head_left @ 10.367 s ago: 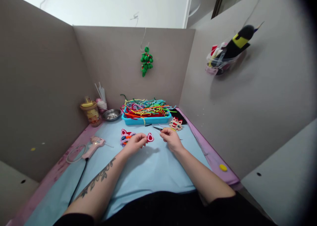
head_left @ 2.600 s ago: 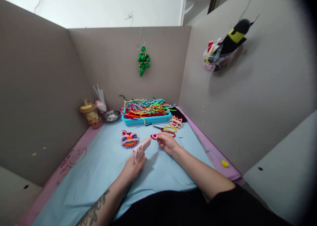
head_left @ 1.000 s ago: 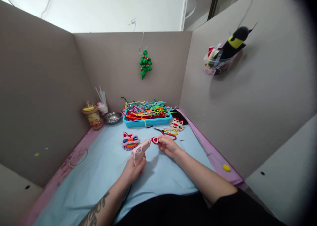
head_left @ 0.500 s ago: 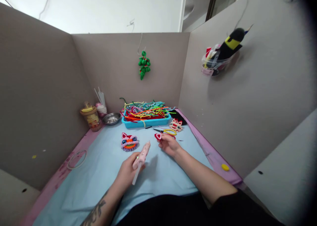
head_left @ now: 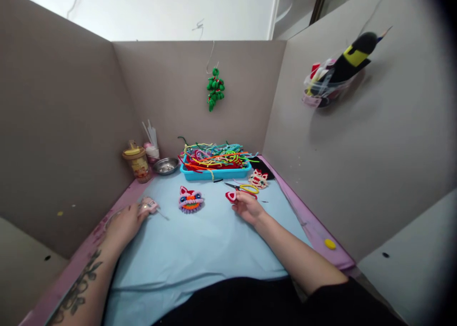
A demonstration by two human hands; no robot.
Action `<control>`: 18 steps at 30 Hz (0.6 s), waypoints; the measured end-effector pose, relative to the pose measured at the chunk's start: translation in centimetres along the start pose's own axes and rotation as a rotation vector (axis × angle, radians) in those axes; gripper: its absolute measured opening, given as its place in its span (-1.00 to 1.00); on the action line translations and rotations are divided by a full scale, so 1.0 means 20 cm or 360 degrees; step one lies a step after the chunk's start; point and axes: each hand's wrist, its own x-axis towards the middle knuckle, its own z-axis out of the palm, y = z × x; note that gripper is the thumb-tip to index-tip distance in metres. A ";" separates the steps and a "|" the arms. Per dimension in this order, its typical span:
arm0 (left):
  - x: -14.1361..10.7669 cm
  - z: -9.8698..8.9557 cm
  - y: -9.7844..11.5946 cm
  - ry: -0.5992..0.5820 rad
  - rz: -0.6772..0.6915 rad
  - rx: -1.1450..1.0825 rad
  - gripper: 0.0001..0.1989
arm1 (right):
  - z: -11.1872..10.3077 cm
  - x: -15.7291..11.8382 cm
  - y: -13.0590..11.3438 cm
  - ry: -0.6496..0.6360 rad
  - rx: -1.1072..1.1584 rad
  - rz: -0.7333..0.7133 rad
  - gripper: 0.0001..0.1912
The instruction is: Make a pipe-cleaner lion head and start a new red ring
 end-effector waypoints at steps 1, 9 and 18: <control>0.00 0.00 0.02 0.0049 -0.0029 0.0101 -0.52 | 0.00 0.00 0.00 0.0014 0.0008 -0.0003 -0.83; -0.08 -0.08 0.61 -0.0420 0.0467 -0.1181 -0.70 | 0.02 0.00 -0.01 0.0096 -0.0149 -0.0190 -0.83; -0.06 0.15 1.21 -0.0842 0.0125 -0.2345 -0.54 | 0.05 -0.02 -0.02 -0.0066 -0.0191 -0.0329 -0.88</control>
